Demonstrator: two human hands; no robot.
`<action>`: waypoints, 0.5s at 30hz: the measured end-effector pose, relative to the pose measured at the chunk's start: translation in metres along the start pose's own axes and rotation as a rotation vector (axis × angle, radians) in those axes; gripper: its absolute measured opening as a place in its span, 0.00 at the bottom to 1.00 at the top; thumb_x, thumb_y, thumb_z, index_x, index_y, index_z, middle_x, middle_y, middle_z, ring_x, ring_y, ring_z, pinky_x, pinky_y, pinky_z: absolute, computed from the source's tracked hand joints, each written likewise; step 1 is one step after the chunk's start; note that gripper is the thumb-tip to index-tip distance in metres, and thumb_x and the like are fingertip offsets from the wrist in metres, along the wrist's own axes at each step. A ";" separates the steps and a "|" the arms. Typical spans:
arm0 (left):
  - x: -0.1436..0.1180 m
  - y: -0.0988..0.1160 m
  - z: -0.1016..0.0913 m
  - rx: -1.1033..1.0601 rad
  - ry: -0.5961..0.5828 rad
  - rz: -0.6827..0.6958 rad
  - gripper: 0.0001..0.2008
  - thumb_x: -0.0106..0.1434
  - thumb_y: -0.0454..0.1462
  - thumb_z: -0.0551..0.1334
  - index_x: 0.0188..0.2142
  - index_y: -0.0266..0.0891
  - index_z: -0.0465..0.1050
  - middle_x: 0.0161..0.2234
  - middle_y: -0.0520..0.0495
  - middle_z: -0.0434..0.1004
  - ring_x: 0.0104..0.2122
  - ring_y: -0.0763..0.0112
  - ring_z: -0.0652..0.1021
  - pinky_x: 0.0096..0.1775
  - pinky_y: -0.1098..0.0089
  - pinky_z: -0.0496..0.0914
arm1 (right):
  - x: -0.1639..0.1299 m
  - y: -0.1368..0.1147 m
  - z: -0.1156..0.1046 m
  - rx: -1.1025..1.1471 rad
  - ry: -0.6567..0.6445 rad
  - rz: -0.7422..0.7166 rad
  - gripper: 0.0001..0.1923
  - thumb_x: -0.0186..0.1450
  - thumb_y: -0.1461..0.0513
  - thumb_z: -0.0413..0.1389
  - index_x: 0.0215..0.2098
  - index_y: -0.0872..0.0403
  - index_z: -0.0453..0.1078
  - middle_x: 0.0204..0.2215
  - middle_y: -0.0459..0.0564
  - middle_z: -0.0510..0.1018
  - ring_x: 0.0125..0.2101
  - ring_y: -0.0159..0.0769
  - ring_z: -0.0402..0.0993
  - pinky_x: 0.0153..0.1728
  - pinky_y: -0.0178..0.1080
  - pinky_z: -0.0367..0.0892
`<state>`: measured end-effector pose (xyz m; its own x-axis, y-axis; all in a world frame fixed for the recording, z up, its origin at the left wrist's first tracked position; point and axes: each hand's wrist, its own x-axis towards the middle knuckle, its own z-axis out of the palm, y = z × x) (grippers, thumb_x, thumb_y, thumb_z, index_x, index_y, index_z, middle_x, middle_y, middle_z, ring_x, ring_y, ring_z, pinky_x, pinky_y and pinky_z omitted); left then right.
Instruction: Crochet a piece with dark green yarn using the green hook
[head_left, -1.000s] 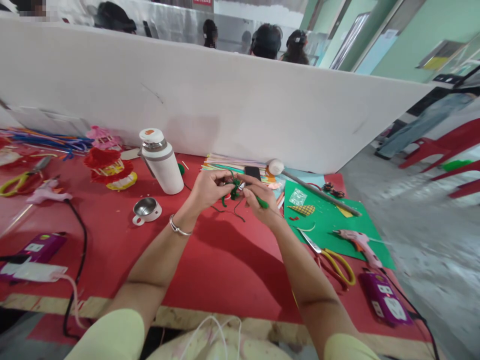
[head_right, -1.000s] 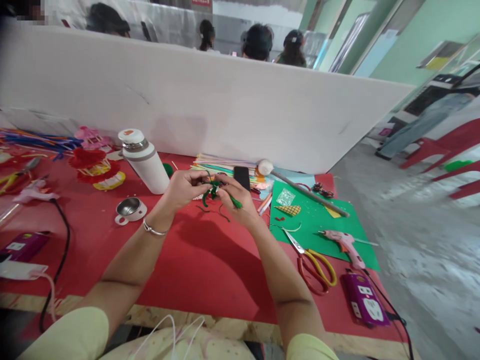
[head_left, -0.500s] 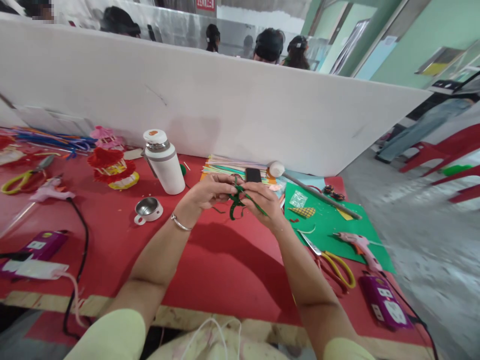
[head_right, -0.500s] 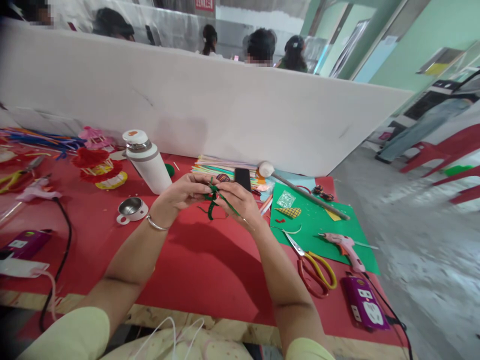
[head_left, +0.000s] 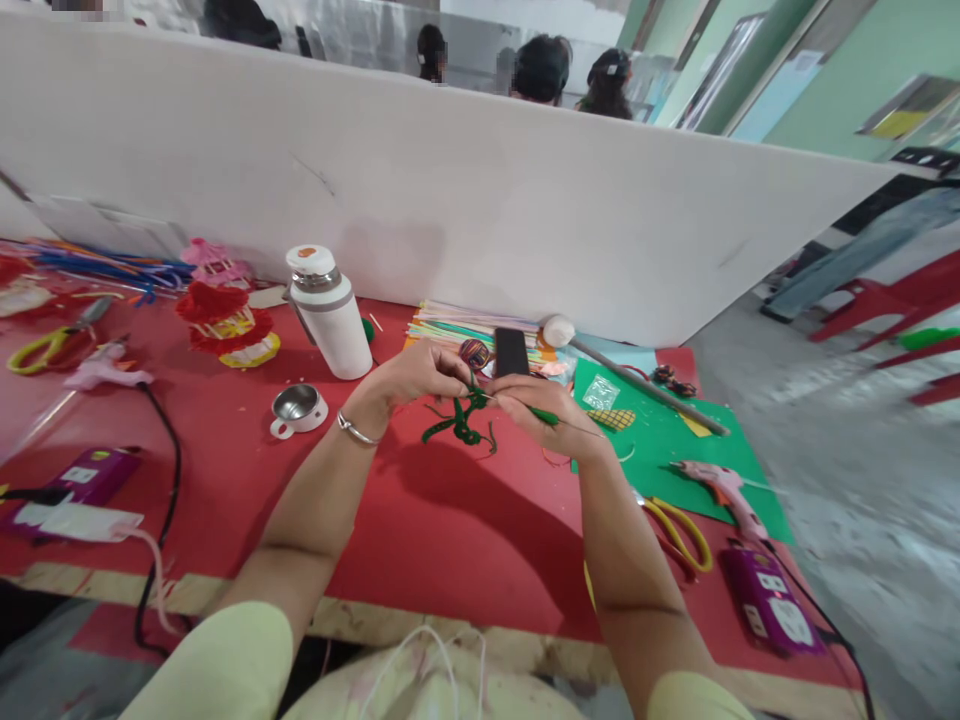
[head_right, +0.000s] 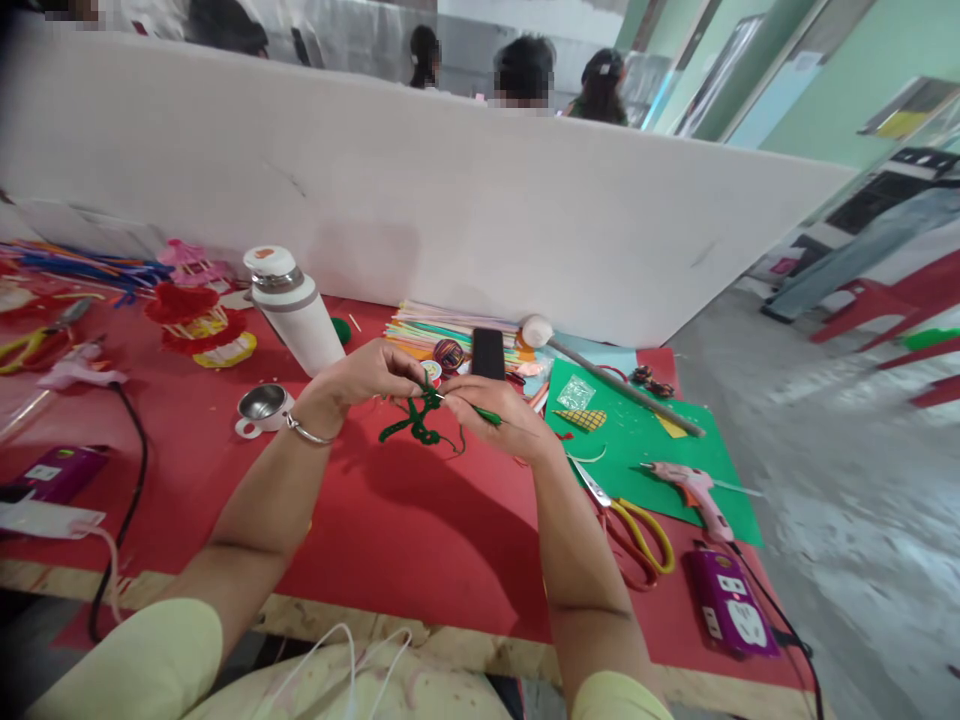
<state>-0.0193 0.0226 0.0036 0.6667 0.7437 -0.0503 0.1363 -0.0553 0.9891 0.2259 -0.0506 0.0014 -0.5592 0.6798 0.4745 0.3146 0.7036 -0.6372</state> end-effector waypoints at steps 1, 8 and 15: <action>0.000 0.000 -0.001 -0.004 -0.002 0.006 0.08 0.49 0.32 0.69 0.31 0.35 0.84 0.20 0.52 0.75 0.20 0.78 0.70 0.24 0.76 0.66 | 0.000 0.000 -0.001 0.033 0.000 0.012 0.15 0.75 0.57 0.51 0.46 0.52 0.80 0.46 0.54 0.84 0.47 0.39 0.81 0.48 0.41 0.76; 0.001 0.003 0.016 -0.306 -0.040 0.105 0.09 0.47 0.37 0.75 0.27 0.34 0.81 0.18 0.50 0.74 0.17 0.78 0.71 0.21 0.77 0.63 | 0.006 0.015 0.015 0.556 0.237 0.175 0.22 0.72 0.48 0.55 0.31 0.53 0.79 0.30 0.49 0.82 0.28 0.34 0.77 0.31 0.39 0.75; -0.004 0.015 0.037 -0.368 0.229 0.257 0.09 0.50 0.38 0.74 0.27 0.33 0.80 0.21 0.51 0.75 0.16 0.78 0.72 0.20 0.76 0.67 | 0.022 0.000 0.023 0.347 0.385 0.230 0.29 0.73 0.44 0.49 0.24 0.52 0.73 0.26 0.48 0.76 0.27 0.35 0.71 0.30 0.39 0.67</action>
<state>0.0079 -0.0058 0.0138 0.4614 0.8661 0.1922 -0.3063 -0.0478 0.9507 0.1962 -0.0406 -0.0016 -0.1658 0.8797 0.4458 0.0886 0.4635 -0.8817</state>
